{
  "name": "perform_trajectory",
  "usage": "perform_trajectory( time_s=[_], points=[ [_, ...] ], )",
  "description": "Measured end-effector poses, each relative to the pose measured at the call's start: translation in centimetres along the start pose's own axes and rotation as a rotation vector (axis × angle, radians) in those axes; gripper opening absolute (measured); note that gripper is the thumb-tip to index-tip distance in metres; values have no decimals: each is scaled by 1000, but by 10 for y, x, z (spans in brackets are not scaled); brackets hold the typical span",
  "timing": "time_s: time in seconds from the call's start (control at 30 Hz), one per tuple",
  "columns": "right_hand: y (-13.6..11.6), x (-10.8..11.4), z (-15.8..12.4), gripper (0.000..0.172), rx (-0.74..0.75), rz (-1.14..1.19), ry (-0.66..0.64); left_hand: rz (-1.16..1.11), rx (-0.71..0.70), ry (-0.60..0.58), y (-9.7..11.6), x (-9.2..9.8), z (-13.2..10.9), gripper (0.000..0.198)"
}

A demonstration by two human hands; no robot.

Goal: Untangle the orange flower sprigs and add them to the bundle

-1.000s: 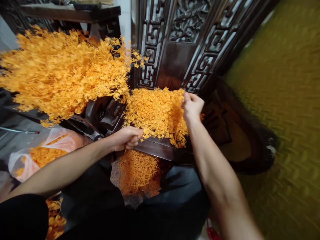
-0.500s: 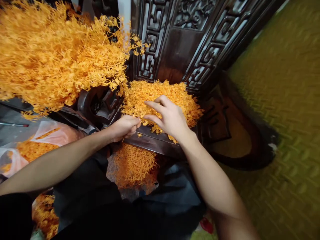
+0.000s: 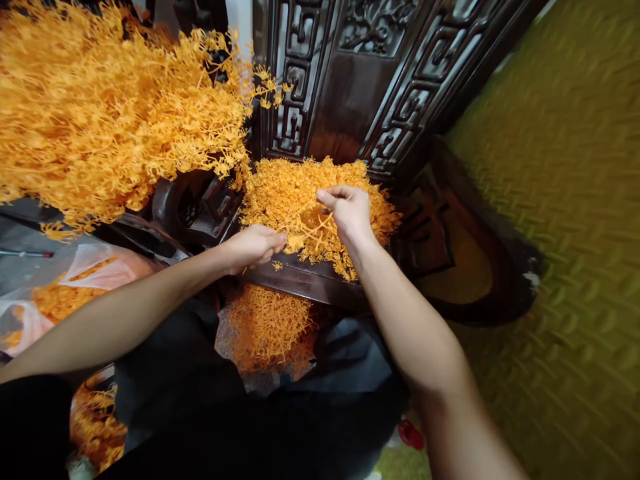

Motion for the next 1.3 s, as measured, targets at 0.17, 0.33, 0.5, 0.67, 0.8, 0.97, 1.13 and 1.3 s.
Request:
perform_trajectory(
  time_s=[0.17, 0.33, 0.5, 0.67, 0.8, 0.97, 1.13, 1.3],
  points=[
    [25, 43, 41, 24, -20, 53, 331, -21, -38, 7, -7, 4, -3, 39],
    [39, 38, 38, 17, 42, -426, 95, 110, -150, 141, -6, 14, 1, 40],
    [-31, 12, -5, 17, 491, -659, -8, 367, -301, 222, 2, 18, 4, 47],
    [-79, -27, -79, 32, 726, -648, -511, 419, -330, 265, 4, 19, 4, 45],
    [-70, -30, -75, 22, 657, -632, -604, 195, -219, 156, -2, 17, -2, 42],
    [-33, 44, 3, 27, 392, -269, 254, -138, 129, -84, -18, 8, -23, 41],
    [-3, 31, 9, 52, 359, -546, -47, -443, 91, -73, -14, 11, -22, 39],
    [-35, -5, -45, 46, 630, -561, -82, -615, 63, -37, -9, 15, -10, 38]
  ],
)
Point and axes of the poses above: each hand's wrist, its own z-axis towards the middle knuckle, its own x-axis out of the back of the hand, y = z × x, the point moved 4 cm from there along z, towards the middle knuckle, and after that the axes turned 3 degrees about -x, right-handed, at the moved point
